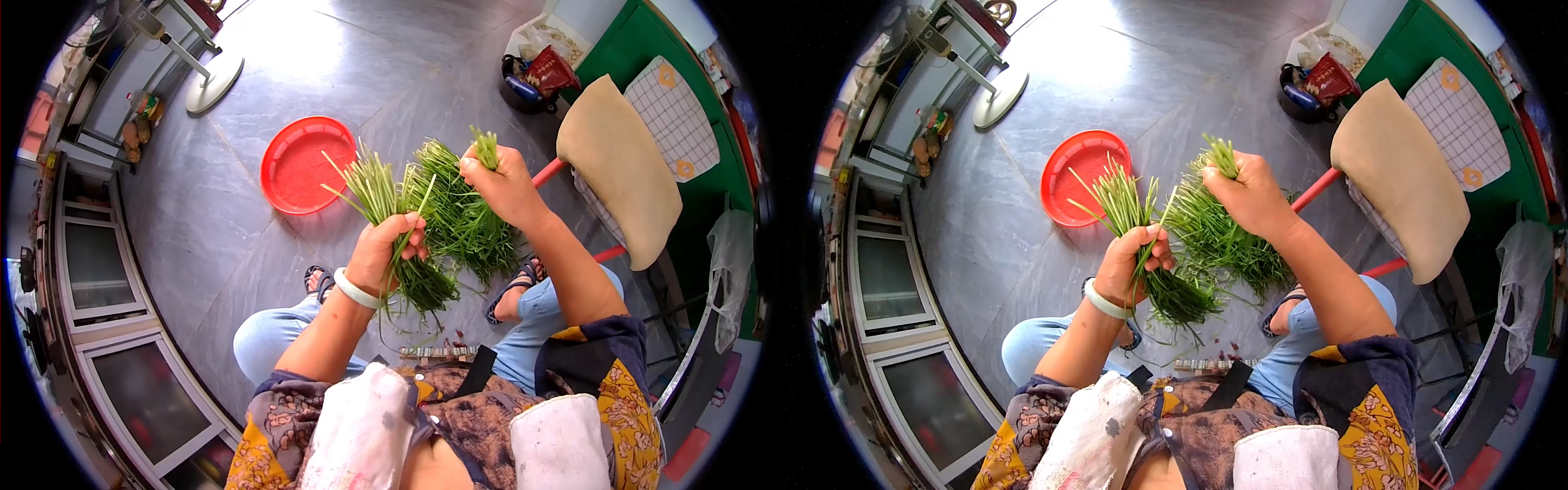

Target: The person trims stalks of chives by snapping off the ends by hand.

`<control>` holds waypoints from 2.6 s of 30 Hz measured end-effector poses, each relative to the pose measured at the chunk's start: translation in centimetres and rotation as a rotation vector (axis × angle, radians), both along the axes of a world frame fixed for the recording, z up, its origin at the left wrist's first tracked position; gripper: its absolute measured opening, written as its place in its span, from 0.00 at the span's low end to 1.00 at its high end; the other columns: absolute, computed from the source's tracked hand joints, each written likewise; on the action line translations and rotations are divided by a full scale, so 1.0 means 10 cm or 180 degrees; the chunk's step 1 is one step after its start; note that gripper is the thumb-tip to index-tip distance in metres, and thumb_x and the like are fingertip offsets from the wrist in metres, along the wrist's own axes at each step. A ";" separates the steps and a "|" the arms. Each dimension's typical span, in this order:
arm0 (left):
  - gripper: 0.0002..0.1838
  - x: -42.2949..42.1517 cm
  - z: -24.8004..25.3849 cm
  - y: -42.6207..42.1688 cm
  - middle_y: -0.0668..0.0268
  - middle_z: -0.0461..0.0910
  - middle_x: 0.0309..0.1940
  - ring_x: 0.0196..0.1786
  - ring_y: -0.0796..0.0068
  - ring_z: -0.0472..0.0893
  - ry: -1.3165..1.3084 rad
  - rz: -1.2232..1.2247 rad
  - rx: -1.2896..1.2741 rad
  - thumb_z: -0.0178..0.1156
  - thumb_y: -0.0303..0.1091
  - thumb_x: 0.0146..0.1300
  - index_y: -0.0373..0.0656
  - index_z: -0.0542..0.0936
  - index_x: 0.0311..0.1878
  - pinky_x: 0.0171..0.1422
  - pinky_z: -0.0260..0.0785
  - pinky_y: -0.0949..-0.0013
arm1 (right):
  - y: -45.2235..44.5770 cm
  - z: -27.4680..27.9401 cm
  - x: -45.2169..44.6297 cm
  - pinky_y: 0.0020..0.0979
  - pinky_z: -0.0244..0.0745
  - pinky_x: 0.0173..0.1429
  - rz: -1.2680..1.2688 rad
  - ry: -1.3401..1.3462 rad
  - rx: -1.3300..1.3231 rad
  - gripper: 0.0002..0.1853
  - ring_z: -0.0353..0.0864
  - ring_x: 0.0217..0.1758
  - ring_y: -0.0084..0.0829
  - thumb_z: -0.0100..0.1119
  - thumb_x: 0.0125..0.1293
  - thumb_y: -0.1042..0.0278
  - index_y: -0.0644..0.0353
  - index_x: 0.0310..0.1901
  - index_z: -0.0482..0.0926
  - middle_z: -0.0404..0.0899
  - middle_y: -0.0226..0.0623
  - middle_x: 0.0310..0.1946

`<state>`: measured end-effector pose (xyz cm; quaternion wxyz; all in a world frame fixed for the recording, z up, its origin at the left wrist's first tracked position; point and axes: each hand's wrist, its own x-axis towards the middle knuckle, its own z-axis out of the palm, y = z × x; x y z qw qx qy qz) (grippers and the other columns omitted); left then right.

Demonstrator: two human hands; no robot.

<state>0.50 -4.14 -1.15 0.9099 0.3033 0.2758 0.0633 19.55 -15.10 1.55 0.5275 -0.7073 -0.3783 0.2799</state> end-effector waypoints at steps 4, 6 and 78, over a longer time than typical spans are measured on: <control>0.09 0.00 0.00 0.02 0.71 0.71 0.22 0.22 0.82 0.65 -0.0031 0.0029 0.0027 0.55 0.37 0.65 0.41 0.76 0.33 0.37 0.66 0.71 | -0.04 0.05 0.04 0.28 0.66 0.32 0.0584 -0.0206 -0.0664 0.10 0.69 0.26 0.19 0.57 0.64 0.67 0.66 0.33 0.76 0.73 0.31 0.21; 0.09 0.00 -0.01 0.03 0.71 0.71 0.23 0.22 0.82 0.65 -0.0045 0.0056 0.0038 0.54 0.37 0.65 0.41 0.76 0.33 0.37 0.66 0.71 | -0.05 0.06 0.06 0.34 0.70 0.35 0.0729 -0.0553 -0.0730 0.12 0.74 0.27 0.29 0.58 0.63 0.65 0.68 0.36 0.77 0.75 0.41 0.23; 0.05 0.04 -0.33 0.09 0.70 0.74 0.23 0.23 0.80 0.68 0.0302 0.0345 0.0162 0.57 0.30 0.61 0.38 0.77 0.35 0.37 0.69 0.68 | -0.54 0.50 0.98 0.21 0.58 0.28 -0.1264 0.1552 0.2826 0.11 0.63 0.25 0.18 0.53 0.73 0.62 0.63 0.40 0.73 0.77 0.37 0.30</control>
